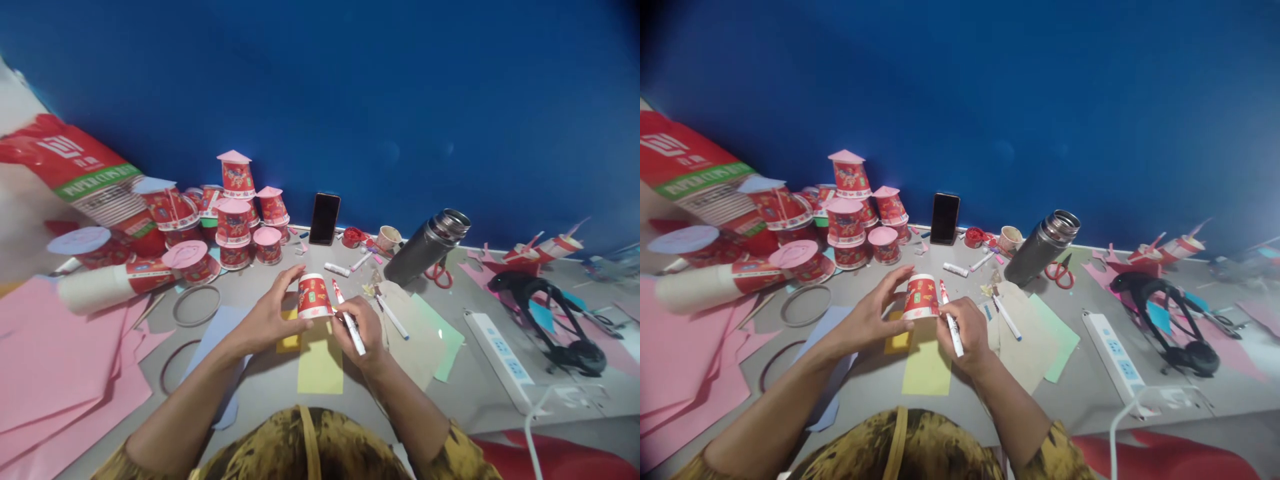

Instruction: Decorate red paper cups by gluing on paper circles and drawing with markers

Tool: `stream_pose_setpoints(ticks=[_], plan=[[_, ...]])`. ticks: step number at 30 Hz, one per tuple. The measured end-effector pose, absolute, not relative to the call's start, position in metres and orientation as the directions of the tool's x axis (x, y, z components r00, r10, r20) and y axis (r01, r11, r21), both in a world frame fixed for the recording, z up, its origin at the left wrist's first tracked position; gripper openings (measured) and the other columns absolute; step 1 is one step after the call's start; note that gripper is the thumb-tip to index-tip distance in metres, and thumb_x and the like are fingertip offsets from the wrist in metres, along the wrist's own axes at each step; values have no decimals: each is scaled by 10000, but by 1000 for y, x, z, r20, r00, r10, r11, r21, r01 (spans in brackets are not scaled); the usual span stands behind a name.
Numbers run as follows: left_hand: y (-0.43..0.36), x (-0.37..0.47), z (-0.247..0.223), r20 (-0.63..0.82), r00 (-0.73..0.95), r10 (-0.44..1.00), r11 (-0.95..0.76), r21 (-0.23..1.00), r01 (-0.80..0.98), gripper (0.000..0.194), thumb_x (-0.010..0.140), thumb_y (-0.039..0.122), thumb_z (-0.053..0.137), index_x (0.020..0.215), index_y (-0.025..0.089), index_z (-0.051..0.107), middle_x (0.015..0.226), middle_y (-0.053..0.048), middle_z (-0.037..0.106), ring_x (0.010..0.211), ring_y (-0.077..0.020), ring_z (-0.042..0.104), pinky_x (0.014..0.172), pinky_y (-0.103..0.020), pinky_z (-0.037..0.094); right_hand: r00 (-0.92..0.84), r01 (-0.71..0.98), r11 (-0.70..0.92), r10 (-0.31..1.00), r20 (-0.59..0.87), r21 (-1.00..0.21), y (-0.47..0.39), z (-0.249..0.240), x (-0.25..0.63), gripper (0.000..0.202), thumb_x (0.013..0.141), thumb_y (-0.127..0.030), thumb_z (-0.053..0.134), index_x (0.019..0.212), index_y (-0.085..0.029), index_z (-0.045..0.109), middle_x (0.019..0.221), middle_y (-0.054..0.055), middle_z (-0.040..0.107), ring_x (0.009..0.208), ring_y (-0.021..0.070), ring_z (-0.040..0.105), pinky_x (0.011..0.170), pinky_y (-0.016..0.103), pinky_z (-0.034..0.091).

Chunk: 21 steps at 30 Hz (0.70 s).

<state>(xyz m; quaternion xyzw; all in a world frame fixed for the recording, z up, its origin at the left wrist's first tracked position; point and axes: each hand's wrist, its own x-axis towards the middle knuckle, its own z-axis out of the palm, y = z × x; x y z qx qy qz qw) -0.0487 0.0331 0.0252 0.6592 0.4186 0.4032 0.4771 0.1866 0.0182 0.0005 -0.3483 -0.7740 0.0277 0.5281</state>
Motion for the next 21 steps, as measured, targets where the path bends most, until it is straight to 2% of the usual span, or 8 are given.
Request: stream_pose_setpoints(ticks=[4,9,12,16,21], plan=[[32,-47,27,152,343,927,-254,927,275,914,799,339,842,1611,258,430,1606,-171,447,1516,-413,501,1218,-606,498,-220,513,748,588,778,-420,19,-5,186,209,943,-87,636,1083,-241,645,853,30,719,754,203,693,694,324,571],[33,-44,22,257,321,911,-378,833,404,857,735,137,733,1540,249,460,1467,-142,501,1453,-387,532,1231,-594,481,-233,498,730,632,739,-468,18,1,189,183,961,-146,648,1124,-229,649,876,51,729,765,217,700,676,343,577],[34,-44,21,289,284,914,-394,801,450,823,743,123,709,1517,241,457,1416,-144,504,1406,-386,545,1212,-598,490,-197,466,723,647,737,-510,14,8,192,229,989,-116,608,1172,-235,679,886,60,753,753,221,711,680,361,582],[34,-42,20,321,256,912,-409,768,494,800,765,136,703,1515,225,438,1399,-147,482,1387,-388,532,1202,-603,487,-221,392,773,605,765,-498,8,15,193,285,990,-119,618,1221,-242,730,905,74,779,747,236,717,672,382,580],[32,-39,18,355,252,900,-435,731,526,772,819,152,692,1529,222,397,1402,-154,450,1365,-370,537,1183,-578,502,-251,363,747,655,713,-558,4,19,185,198,952,-117,638,1088,-226,731,813,53,771,665,206,699,625,351,572]])
